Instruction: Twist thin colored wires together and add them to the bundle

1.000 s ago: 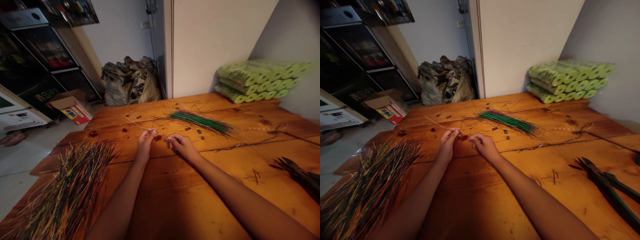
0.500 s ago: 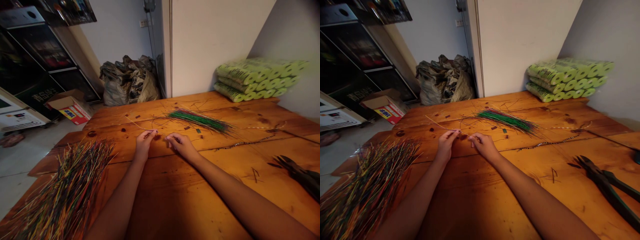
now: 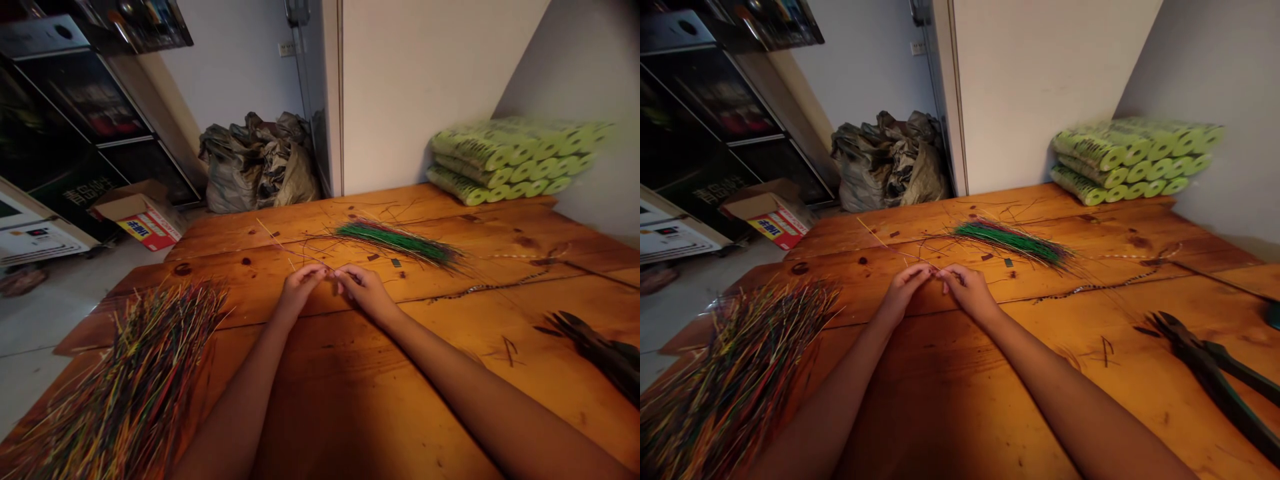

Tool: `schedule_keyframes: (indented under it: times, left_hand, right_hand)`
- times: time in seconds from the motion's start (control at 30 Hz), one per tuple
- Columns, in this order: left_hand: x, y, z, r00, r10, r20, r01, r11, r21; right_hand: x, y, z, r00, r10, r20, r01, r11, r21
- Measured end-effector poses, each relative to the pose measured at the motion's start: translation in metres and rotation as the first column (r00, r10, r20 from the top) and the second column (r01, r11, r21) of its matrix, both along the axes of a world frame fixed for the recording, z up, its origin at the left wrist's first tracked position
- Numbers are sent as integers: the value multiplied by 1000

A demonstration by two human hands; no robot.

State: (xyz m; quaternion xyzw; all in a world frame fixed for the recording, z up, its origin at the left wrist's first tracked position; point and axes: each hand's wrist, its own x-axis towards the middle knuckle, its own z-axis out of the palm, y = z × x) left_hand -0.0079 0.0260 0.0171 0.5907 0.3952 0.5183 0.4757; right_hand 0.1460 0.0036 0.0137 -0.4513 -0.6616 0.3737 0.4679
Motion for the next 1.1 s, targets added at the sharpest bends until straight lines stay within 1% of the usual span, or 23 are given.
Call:
schedule_keyframes:
  times: [0.07, 0.1, 0.2, 0.3, 0.37, 0.47, 0.6, 0.7, 0.8, 0.87, 0.93, 1.0, 1.03, 1.1]
  left_hand:
    - [0, 0, 0, 995, -73, -73, 72, 997, -6]
    - [0, 0, 0, 993, -81, -82, 80, 997, -10]
    - [-2, -1, 0, 998, -55, -38, 54, 998, -28]
    - [-4, -1, 0, 999, -35, 35, 36, 998, -47]
    - [-5, -1, 0, 996, -47, 70, 52, 996, -75]
    - [-5, -1, 0, 992, -68, 109, 81, 989, -122]
    - [-3, -3, 5, 986, -55, 160, 81, 984, -160]
    - [1, -6, 20, 991, -61, 123, 75, 991, -109]
    - [9, -14, 46, 997, -67, 44, 69, 997, -46]
    - [14, -25, 64, 999, -40, -30, 40, 999, -24]
    - [14, -41, 81, 987, -37, -158, 37, 999, -1]
    - [7, -65, 94, 946, -42, -323, 41, 999, -10]
    - [-1, -79, 99, 917, -23, -397, 13, 1000, -29]
    - [-26, -110, 106, 848, 55, -528, -103, 993, -62]
  right_hand:
    - [0, 0, 0, 1000, 27, 8, -27, 1000, 5]
    - [-1, 0, 0, 999, 45, 15, -45, 999, 4]
    - [-2, 1, -1, 993, 119, 27, -118, 993, -27]
    - [-3, 2, -2, 982, 183, -46, -185, 981, -65]
    - [-4, 4, -2, 977, 176, -118, -185, 980, -69]
    - [-5, 7, -3, 972, 120, -202, -138, 987, -80]
    - [-5, 13, -7, 970, 82, -228, -109, 988, -108]
    - [-5, 16, -9, 974, 94, -208, -116, 989, -95]
    - [-3, 15, -9, 978, 118, -174, -132, 988, -76]
    - [-1, 15, -9, 980, 125, -153, -137, 988, -69]
    - [0, 15, -10, 981, 132, -142, -142, 988, -66]
    - [1, 16, -12, 980, 139, -140, -149, 987, -67]
    - [1, 16, -13, 980, 141, -139, -151, 986, -66]
    - [1, 17, -14, 980, 145, -138, -155, 986, -61]
